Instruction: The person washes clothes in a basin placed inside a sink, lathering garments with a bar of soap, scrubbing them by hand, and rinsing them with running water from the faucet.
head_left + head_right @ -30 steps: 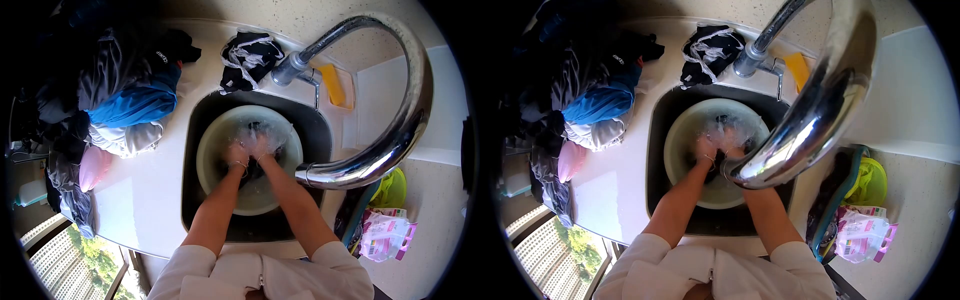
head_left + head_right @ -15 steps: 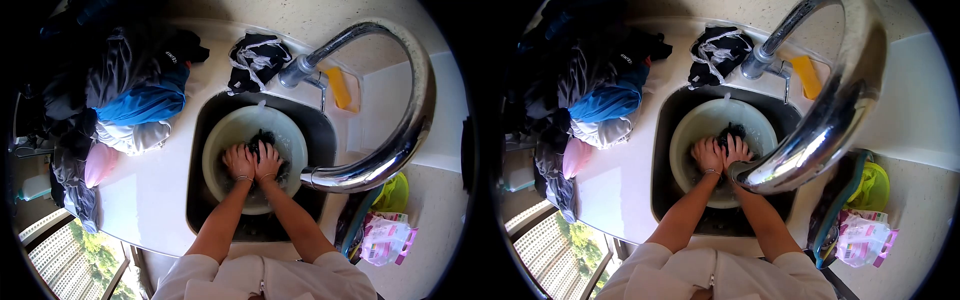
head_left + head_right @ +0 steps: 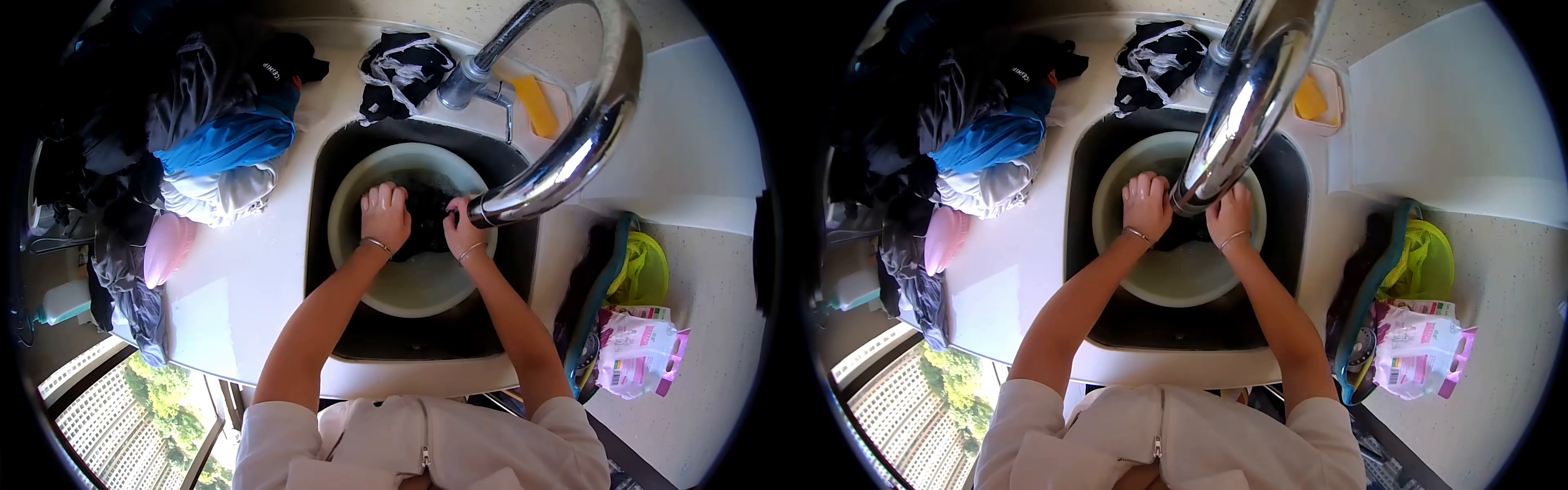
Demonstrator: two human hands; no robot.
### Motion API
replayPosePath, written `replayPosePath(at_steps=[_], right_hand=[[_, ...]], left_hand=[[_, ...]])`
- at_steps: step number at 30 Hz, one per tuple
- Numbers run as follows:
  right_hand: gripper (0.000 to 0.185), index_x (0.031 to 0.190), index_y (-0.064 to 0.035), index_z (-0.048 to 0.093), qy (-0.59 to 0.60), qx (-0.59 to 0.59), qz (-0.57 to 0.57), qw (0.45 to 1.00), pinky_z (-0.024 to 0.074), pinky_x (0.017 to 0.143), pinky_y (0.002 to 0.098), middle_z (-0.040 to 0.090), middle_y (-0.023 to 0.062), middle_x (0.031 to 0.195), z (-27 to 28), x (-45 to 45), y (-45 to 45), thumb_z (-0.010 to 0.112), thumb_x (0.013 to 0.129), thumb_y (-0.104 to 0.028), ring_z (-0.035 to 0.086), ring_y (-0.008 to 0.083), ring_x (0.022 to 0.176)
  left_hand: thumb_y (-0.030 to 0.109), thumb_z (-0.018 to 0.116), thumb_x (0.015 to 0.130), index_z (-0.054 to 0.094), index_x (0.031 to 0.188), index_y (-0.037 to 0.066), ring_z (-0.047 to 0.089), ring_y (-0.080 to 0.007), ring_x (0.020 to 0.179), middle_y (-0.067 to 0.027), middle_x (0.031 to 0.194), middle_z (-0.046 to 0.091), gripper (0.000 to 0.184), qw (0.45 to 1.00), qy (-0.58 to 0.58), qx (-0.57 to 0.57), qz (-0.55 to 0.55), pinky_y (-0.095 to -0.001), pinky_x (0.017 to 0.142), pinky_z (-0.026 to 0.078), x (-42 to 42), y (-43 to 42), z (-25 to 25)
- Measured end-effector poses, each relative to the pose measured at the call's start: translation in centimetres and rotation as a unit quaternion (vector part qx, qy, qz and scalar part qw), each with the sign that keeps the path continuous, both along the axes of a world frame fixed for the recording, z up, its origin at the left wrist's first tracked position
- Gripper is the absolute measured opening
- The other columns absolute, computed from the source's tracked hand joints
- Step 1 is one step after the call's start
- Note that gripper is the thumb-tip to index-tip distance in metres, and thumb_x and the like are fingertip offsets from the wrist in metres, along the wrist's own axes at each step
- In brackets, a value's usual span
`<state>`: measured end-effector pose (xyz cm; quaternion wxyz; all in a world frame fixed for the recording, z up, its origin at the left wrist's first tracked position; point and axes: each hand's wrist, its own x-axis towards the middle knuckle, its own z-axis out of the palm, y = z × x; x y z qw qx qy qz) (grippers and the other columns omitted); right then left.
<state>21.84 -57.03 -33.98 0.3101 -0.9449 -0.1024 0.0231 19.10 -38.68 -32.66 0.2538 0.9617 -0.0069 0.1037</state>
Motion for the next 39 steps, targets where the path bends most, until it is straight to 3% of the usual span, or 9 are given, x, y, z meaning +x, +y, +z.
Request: replayPosePath(at_steps=[4, 11, 14, 17, 26, 29, 32, 37, 39], right_hand=[[0.042, 0.105, -0.0091, 0.047, 0.146, -0.107, 0.161, 0.970, 0.0424, 0.081, 0.0395, 0.043, 0.0156, 0.108, 1.6, -2.8, -1.6, 0.064, 0.068, -0.008, 0.043, 0.0325, 0.104], [0.055, 0.119, -0.0058, 0.040, 0.161, -0.385, 0.228, 0.880, 0.0459, 0.083, 0.0397, 0.042, 0.0179, 0.122, 0.4, -5.7, -0.3, 0.065, 0.071, -0.017, 0.047, 0.0323, 0.108], [0.042, 0.112, -0.0023, 0.047, 0.266, -0.302, 0.140, 0.905, 0.0475, 0.081, 0.0406, 0.054, 0.0199, 0.111, 4.6, -4.6, -0.8, 0.059, 0.073, -0.014, 0.054, 0.0343, 0.100], [0.024, 0.092, -0.0102, 0.059, 0.139, -0.149, 0.052, 0.978, 0.0478, 0.073, 0.0439, 0.061, 0.0196, 0.085, 12.0, -3.4, -1.9, 0.058, 0.069, -0.014, 0.058, 0.0378, 0.082], [0.023, 0.086, -0.0054, 0.059, -0.104, 0.075, 0.039, 0.991, 0.0446, 0.063, 0.0325, 0.058, 0.0110, 0.079, 24.8, 0.9, -3.5, 0.059, 0.063, -0.001, 0.055, 0.0271, 0.071], [0.017, 0.078, -0.0074, 0.067, -0.062, 0.020, 0.189, 0.980, 0.0419, 0.077, 0.0343, 0.060, 0.0053, 0.088, 17.7, 3.7, -4.0, 0.060, 0.062, -0.007, 0.052, 0.0279, 0.082], [0.020, 0.083, -0.0135, 0.067, 0.022, -0.106, 0.155, 0.982, 0.0327, 0.090, 0.0457, 0.055, -0.0036, 0.108, 8.8, 3.9, -0.9, 0.062, 0.064, -0.015, 0.042, 0.0247, 0.108], [0.052, 0.121, -0.0109, 0.048, -0.093, -0.193, -0.061, 0.975, 0.0263, 0.092, 0.0491, 0.043, 0.0135, 0.122, -3.4, -1.6, 5.7, 0.062, 0.074, -0.028, 0.037, 0.0316, 0.116], [0.055, 0.120, -0.0100, 0.049, -0.144, -0.239, 0.061, 0.958, 0.0323, 0.086, 0.0441, 0.043, 0.0154, 0.120, -5.0, -3.7, 5.7, 0.064, 0.071, -0.031, 0.041, 0.0311, 0.108]], left_hand=[[0.036, 0.071, 0.068, 0.049, 0.107, 0.009, 0.042, -0.0285, 0.105, -0.0086, 0.108, 0.043, 0.052, 0.939, 0.310, 0.053, -0.138, -0.0418, 0.085, 0.038, -2.6, 0.6, 1.7], [0.031, 0.077, 0.062, 0.033, 0.129, 0.011, 0.043, -0.0375, 0.113, -0.0133, 0.131, 0.033, 0.083, 0.889, 0.323, 0.235, -0.225, -0.0467, 0.086, 0.044, -5.1, 0.7, 0.1], [0.028, 0.078, 0.061, 0.044, 0.123, 0.009, 0.051, -0.0376, 0.106, -0.0167, 0.124, 0.045, 0.073, 0.890, 0.382, 0.201, -0.146, -0.0440, 0.084, 0.047, -3.5, 2.6, -1.4], [0.023, 0.080, 0.060, 0.061, 0.103, 0.001, 0.059, -0.0329, 0.093, -0.0169, 0.101, 0.062, 0.052, 0.830, 0.450, 0.211, -0.255, -0.0385, 0.083, 0.049, 0.0, 4.2, 2.9], [0.033, 0.073, 0.067, 0.063, 0.088, 0.000, 0.059, -0.0350, 0.081, -0.0186, 0.081, 0.061, 0.041, 0.952, 0.193, -0.010, -0.236, -0.0384, 0.075, 0.046, 0.0, 8.1, 24.6], [0.028, 0.072, 0.070, 0.061, 0.087, -0.003, 0.058, -0.0355, 0.079, -0.0196, 0.081, 0.060, 0.037, 0.957, 0.060, -0.208, -0.193, -0.0375, 0.074, 0.046, 0.5, 8.0, 15.6], [0.016, 0.069, 0.073, 0.059, 0.095, -0.001, 0.052, -0.0349, 0.094, -0.0177, 0.102, 0.052, 0.030, 0.974, 0.062, -0.191, -0.105, -0.0370, 0.081, 0.044, 0.1, 5.3, 7.1], [0.013, 0.060, 0.079, 0.046, 0.118, 0.006, 0.048, -0.0341, 0.106, -0.0163, 0.115, 0.048, 0.042, 0.974, 0.148, -0.146, 0.095, -0.0431, 0.089, 0.040, -0.2, 0.0, -2.6], [0.013, 0.057, 0.081, 0.040, 0.124, 0.007, 0.048, -0.0342, 0.106, -0.0164, 0.117, 0.048, 0.046, 0.960, 0.177, -0.145, 0.163, -0.0444, 0.089, 0.040, -1.3, -0.6, -3.5]])
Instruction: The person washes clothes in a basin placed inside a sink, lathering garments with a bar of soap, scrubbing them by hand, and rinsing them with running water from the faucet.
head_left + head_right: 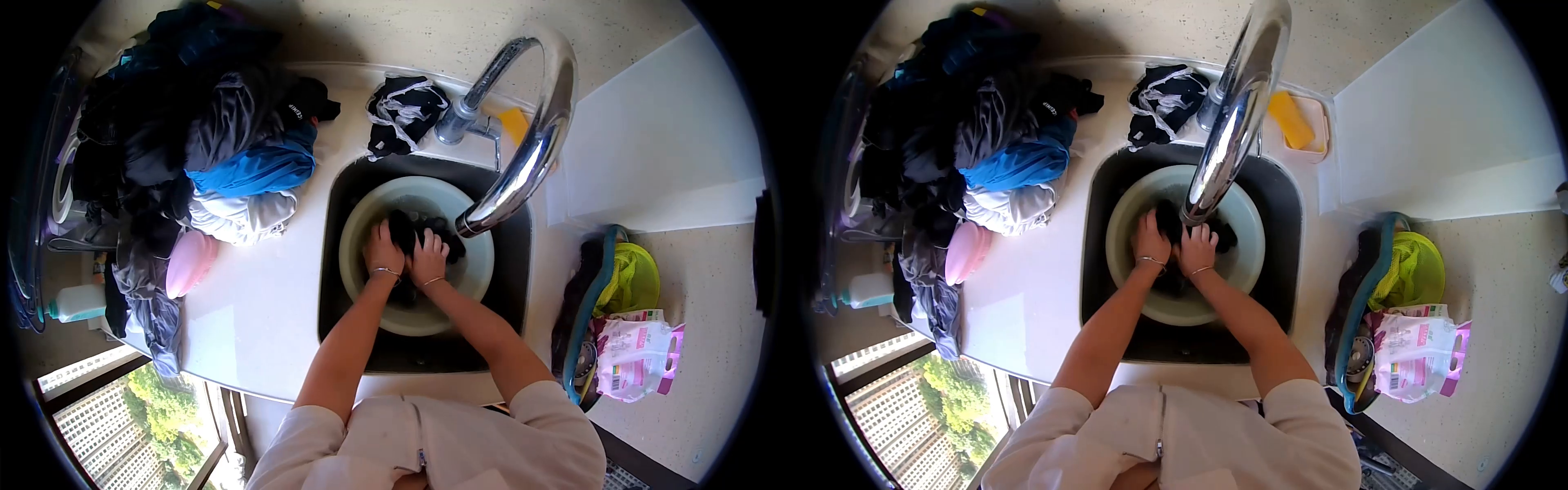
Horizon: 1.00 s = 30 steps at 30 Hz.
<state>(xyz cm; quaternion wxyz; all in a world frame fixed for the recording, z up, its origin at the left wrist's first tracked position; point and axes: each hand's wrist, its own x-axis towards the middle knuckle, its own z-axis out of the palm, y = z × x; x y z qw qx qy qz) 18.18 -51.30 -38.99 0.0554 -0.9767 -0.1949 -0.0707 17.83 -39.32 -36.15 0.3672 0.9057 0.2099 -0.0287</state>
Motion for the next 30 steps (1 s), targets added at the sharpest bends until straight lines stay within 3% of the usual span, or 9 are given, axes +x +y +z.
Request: replayPosePath(at_steps=[3, 7, 10, 12, 14, 17, 18, 21, 30], right_hand=[[0.050, 0.112, -0.0095, 0.054, 0.063, -0.066, 0.251, 0.964, 0.0396, 0.077, 0.0412, 0.046, 0.0154, 0.114, 2.3, 4.6, -4.9, 0.064, 0.070, -0.034, 0.045, 0.0311, 0.099], [0.036, 0.090, -0.0045, 0.058, 0.217, 0.173, -0.197, 0.940, 0.0446, 0.067, 0.0466, 0.059, 0.0209, 0.089, 2.7, 6.2, 0.0, 0.058, 0.078, -0.038, 0.057, 0.0385, 0.080], [0.029, 0.071, -0.0039, 0.049, 0.137, 0.214, 0.074, 0.964, 0.0392, 0.058, 0.0447, 0.056, 0.0169, 0.067, 6.9, 1.6, 2.2, 0.065, 0.071, -0.028, 0.054, 0.0373, 0.067], [0.027, 0.066, -0.0050, 0.047, 0.110, 0.231, 0.128, 0.958, 0.0364, 0.054, 0.0373, 0.054, 0.0128, 0.062, 9.0, -1.2, 3.3, 0.067, 0.067, -0.022, 0.053, 0.0336, 0.061], [0.025, 0.064, -0.0056, 0.049, 0.049, 0.226, 0.097, 0.968, 0.0366, 0.054, 0.0381, 0.055, 0.0128, 0.061, 7.9, 0.0, 2.4, 0.067, 0.067, -0.022, 0.053, 0.0333, 0.059], [0.023, 0.074, -0.0065, 0.061, 0.129, 0.091, -0.070, 0.985, 0.0439, 0.064, 0.0415, 0.061, 0.0134, 0.069, 7.4, 4.8, -0.3, 0.065, 0.070, -0.029, 0.060, 0.0319, 0.069], [0.024, 0.075, -0.0046, 0.060, 0.139, 0.118, -0.080, 0.980, 0.0447, 0.067, 0.0427, 0.062, 0.0142, 0.072, 8.7, 5.6, -1.3, 0.066, 0.070, -0.027, 0.060, 0.0322, 0.072], [0.021, 0.075, -0.0010, 0.053, 0.081, 0.219, 0.018, 0.972, 0.0437, 0.071, 0.0428, 0.057, 0.0161, 0.078, 12.7, 6.6, -4.0, 0.067, 0.068, -0.015, 0.053, 0.0359, 0.078], [0.037, 0.099, -0.0018, 0.047, 0.250, 0.245, 0.227, 0.909, 0.0429, 0.078, 0.0359, 0.048, 0.0134, 0.091, 23.6, 2.1, -5.2, 0.068, 0.069, -0.008, 0.051, 0.0323, 0.086]], left_hand=[[0.018, 0.054, 0.084, 0.037, 0.127, 0.005, 0.050, -0.0334, 0.106, -0.0186, 0.117, 0.049, 0.048, 0.994, 0.007, 0.090, -0.058, -0.0452, 0.087, 0.041, -1.9, 0.2, -0.5], [0.023, 0.050, 0.087, 0.041, 0.126, 0.005, 0.055, -0.0340, 0.099, -0.0215, 0.114, 0.054, 0.044, 0.990, 0.094, -0.081, 0.064, -0.0446, 0.083, 0.044, -0.5, -0.7, -1.6], [0.030, 0.048, 0.087, 0.050, 0.120, 0.007, 0.059, -0.0277, 0.091, -0.0159, 0.108, 0.059, 0.040, 0.708, 0.193, -0.587, 0.342, -0.0371, 0.079, 0.047, 0.8, -0.4, -6.2], [0.033, 0.049, 0.086, 0.052, 0.117, 0.005, 0.059, -0.0277, 0.092, -0.0151, 0.110, 0.058, 0.042, 0.803, 0.007, -0.587, 0.102, -0.0369, 0.079, 0.047, -0.6, -1.0, -6.9], [0.038, 0.054, 0.083, 0.050, 0.118, -0.002, 0.056, -0.0280, 0.099, -0.0153, 0.119, 0.053, 0.053, 0.566, 0.096, -0.781, 0.247, -0.0367, 0.085, 0.044, -1.1, -1.4, -5.5], [0.033, 0.052, 0.087, 0.055, 0.107, -0.002, 0.060, -0.0259, 0.082, -0.0133, 0.097, 0.062, 0.040, 0.928, 0.033, -0.365, 0.069, -0.0347, 0.076, 0.047, 0.0, -2.4, -9.4], [0.029, 0.056, 0.085, 0.057, 0.101, -0.001, 0.059, -0.0310, 0.081, -0.0186, 0.093, 0.062, 0.034, 0.990, -0.053, -0.130, -0.031, -0.0344, 0.075, 0.046, -0.8, -1.5, 1.8], [0.024, 0.065, 0.079, 0.053, 0.085, 0.001, 0.049, -0.0353, 0.084, -0.0185, 0.092, 0.050, 0.026, 0.928, -0.283, 0.046, -0.239, -0.0393, 0.075, 0.042, 0.2, 1.0, 11.6], [0.019, 0.077, 0.066, 0.053, 0.092, -0.002, 0.054, -0.0290, 0.065, -0.0154, 0.069, 0.053, 0.041, 0.892, -0.259, -0.184, -0.321, -0.0337, 0.065, 0.045, 0.8, 2.0, 18.1]])
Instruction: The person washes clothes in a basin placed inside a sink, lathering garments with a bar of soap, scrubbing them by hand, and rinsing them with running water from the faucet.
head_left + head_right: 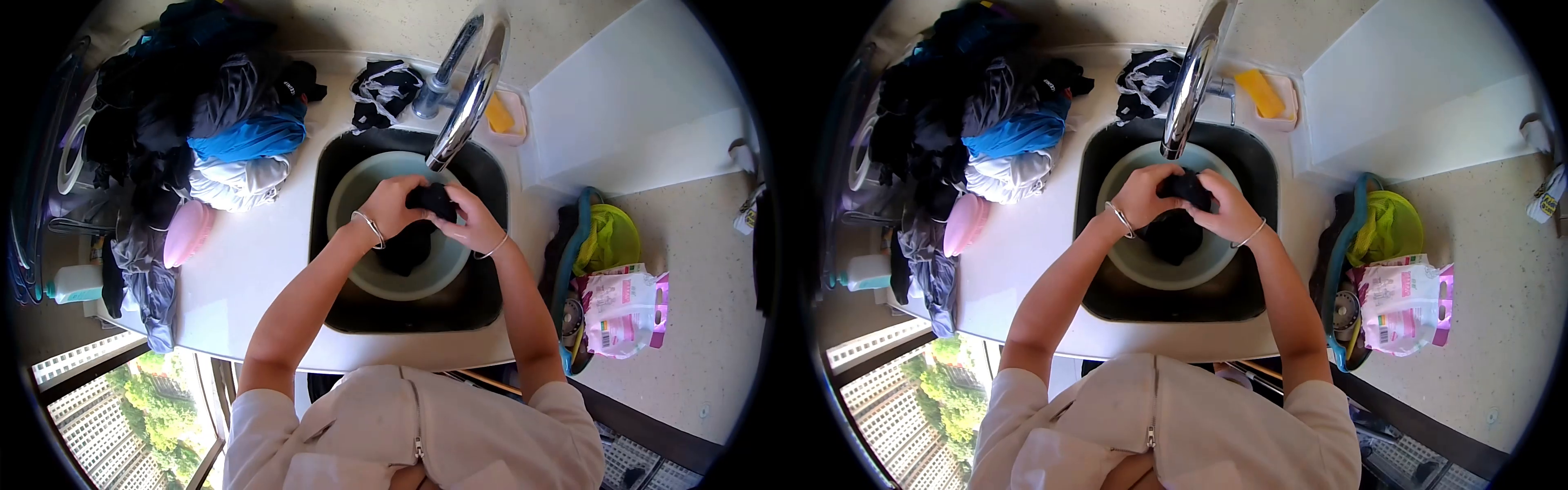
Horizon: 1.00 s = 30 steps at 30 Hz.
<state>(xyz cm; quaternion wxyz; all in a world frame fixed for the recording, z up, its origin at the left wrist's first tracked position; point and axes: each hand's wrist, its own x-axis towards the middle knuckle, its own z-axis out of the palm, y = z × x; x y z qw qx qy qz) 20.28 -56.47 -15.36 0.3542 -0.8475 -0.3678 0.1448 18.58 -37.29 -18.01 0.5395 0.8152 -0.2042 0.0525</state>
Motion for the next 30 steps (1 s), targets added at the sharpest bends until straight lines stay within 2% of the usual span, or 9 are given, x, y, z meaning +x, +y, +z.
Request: replayPosePath(at_steps=[2, 4, 6, 8, 14, 20, 24, 28, 30], right_hand=[[0.063, 0.122, -0.0069, 0.035, 0.355, 0.439, -0.097, 0.820, 0.0407, 0.092, 0.0318, 0.046, 0.0125, 0.110, -2.1, -1.1, -1.1, 0.068, 0.068, -0.007, 0.053, 0.0288, 0.098], [0.089, 0.136, -0.0119, 0.015, 0.307, 0.415, -0.103, 0.850, 0.0309, 0.103, 0.0333, 0.035, 0.0130, 0.130, -5.7, -1.1, -2.0, 0.071, 0.067, -0.011, 0.045, 0.0297, 0.115], [0.096, 0.138, -0.0097, 0.013, 0.063, 0.075, -0.132, 0.986, 0.0282, 0.104, 0.0353, 0.029, 0.0141, 0.137, -10.2, -2.2, -1.2, 0.075, 0.065, -0.015, 0.038, 0.0301, 0.122], [0.101, 0.138, -0.0055, 0.017, 0.199, 0.090, -0.119, 0.969, 0.0247, 0.105, 0.0362, 0.027, 0.0134, 0.139, -14.9, -1.8, 1.4, 0.080, 0.060, -0.019, 0.031, 0.0265, 0.127], [0.048, 0.103, -0.0040, 0.048, 0.135, 0.194, -0.280, 0.931, 0.0458, 0.078, 0.0327, 0.059, 0.0098, 0.094, -13.7, 3.0, 1.6, 0.072, 0.062, -0.002, 0.058, 0.0200, 0.089], [0.050, 0.112, -0.0130, 0.052, -0.107, -0.156, -0.344, 0.920, 0.0407, 0.080, 0.0468, 0.051, 0.0121, 0.107, -16.9, 2.8, 6.9, 0.071, 0.066, -0.013, 0.051, 0.0313, 0.100], [0.055, 0.114, -0.0131, 0.051, -0.363, -0.176, 0.021, 0.915, 0.0349, 0.083, 0.0439, 0.050, 0.0098, 0.105, -24.8, 0.7, 5.4, 0.072, 0.064, -0.023, 0.048, 0.0276, 0.101], [0.054, 0.107, -0.0105, 0.049, -0.174, -0.280, -0.130, 0.935, 0.0407, 0.081, 0.0428, 0.056, 0.0167, 0.093, -21.2, 2.5, 6.3, 0.075, 0.061, -0.025, 0.055, 0.0331, 0.091], [0.050, 0.101, -0.0048, 0.049, 0.059, -0.086, -0.368, 0.924, 0.0455, 0.075, 0.0425, 0.059, 0.0194, 0.089, -19.9, 2.3, 7.8, 0.075, 0.061, -0.017, 0.058, 0.0357, 0.084]], left_hand=[[0.022, 0.076, 0.067, 0.057, 0.082, -0.003, 0.051, -0.0259, 0.060, -0.0151, 0.067, 0.054, 0.035, 0.998, 0.022, -0.008, 0.059, -0.0315, 0.060, 0.044, -0.3, 0.2, 0.5], [0.019, 0.075, 0.070, 0.060, 0.089, 0.000, 0.051, -0.0111, 0.058, -0.0090, 0.066, 0.054, 0.032, 0.988, 0.108, 0.012, 0.107, -0.0260, 0.058, 0.043, -0.7, 0.4, 1.5], [0.020, 0.074, 0.074, 0.060, 0.090, -0.001, 0.049, -0.0060, 0.062, -0.0035, 0.069, 0.057, 0.030, 0.978, 0.155, -0.097, 0.099, -0.0230, 0.059, 0.042, -1.6, -0.9, 1.0], [0.018, 0.071, 0.078, 0.060, 0.091, 0.000, 0.050, -0.0047, 0.066, 0.0019, 0.073, 0.058, 0.025, 0.917, 0.241, -0.317, 0.020, -0.0207, 0.061, 0.043, -2.1, -1.9, 2.2], [0.023, 0.067, 0.081, 0.058, 0.097, 0.003, 0.057, -0.0091, 0.076, -0.0028, 0.087, 0.062, 0.028, 0.740, 0.239, -0.560, 0.285, -0.0220, 0.068, 0.046, -2.3, 2.7, -0.4], [0.043, 0.064, 0.078, 0.028, 0.135, -0.002, 0.038, -0.0310, 0.124, -0.0174, 0.137, 0.036, 0.081, 0.659, 0.454, -0.346, 0.490, -0.0345, 0.103, 0.028, -4.7, -1.3, -13.7], [0.046, 0.057, 0.082, 0.028, 0.135, 0.000, 0.033, -0.0316, 0.126, -0.0168, 0.137, 0.035, 0.077, 0.561, 0.618, -0.230, 0.500, -0.0370, 0.101, 0.031, -3.8, -4.9, -30.6], [0.056, 0.044, 0.085, 0.033, 0.134, 0.015, 0.029, -0.0276, 0.128, -0.0080, 0.138, 0.035, 0.065, 0.492, 0.654, -0.443, 0.366, -0.0562, 0.096, 0.028, -6.4, -3.1, -18.9], [0.060, 0.035, 0.086, 0.034, 0.133, 0.017, 0.031, -0.0286, 0.127, -0.0077, 0.135, 0.038, 0.064, 0.382, 0.650, -0.531, 0.387, -0.0624, 0.092, 0.029, -5.7, -3.0, -17.2]])
